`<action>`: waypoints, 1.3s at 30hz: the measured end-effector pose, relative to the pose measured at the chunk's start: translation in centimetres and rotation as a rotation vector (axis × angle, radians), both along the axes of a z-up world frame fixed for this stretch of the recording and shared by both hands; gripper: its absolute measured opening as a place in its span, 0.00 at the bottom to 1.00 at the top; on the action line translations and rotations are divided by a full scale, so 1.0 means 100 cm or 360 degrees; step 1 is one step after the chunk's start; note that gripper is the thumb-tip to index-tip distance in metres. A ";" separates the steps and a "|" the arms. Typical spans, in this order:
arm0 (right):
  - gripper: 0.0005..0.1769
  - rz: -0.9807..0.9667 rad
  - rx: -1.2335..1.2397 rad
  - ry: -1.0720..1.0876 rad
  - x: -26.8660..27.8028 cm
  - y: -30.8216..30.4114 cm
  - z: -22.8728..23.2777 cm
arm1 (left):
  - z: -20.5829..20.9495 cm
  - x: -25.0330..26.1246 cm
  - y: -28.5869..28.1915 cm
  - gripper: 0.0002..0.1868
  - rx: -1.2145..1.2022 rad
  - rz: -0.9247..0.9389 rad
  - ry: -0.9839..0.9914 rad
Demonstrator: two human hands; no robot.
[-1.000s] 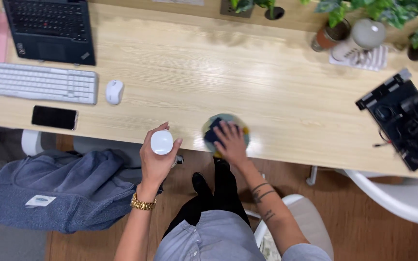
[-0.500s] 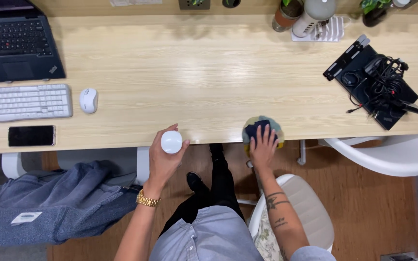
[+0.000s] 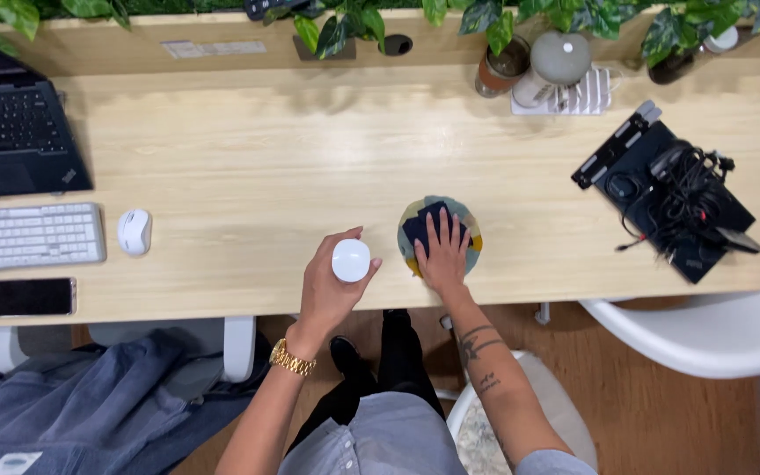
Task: Organize office desk by arranging a laptop, mouse, laptop stand, and cleaning the surface.
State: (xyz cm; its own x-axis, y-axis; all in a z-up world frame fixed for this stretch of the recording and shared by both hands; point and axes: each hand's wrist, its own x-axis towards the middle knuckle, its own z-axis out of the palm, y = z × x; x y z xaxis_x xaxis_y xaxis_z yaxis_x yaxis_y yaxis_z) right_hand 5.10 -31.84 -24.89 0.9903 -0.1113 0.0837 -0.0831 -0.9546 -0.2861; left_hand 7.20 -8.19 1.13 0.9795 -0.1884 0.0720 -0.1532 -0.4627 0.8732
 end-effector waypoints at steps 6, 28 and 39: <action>0.39 0.0069 -0.0030 -0.0118 0.125 -0.045 -0.004 | -0.003 0.052 -0.029 0.26 0.0029 0.0072 0.0048; 0.42 0.0663 0.0186 -0.0126 0.217 0.087 0.002 | -0.001 0.122 -0.045 0.26 0.0107 0.0416 0.0115; 0.42 0.0131 0.0083 -0.0085 0.192 -0.083 0.010 | -0.002 0.100 -0.063 0.26 0.0082 0.0198 0.0038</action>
State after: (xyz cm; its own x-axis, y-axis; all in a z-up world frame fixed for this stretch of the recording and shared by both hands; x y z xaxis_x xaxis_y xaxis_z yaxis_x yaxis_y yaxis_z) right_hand 24.27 -40.13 -23.93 0.9905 -0.0351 0.1326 0.0118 -0.9413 -0.3375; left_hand 17.16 -14.44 0.93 0.9968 -0.0680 0.0420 -0.0714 -0.5213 0.8504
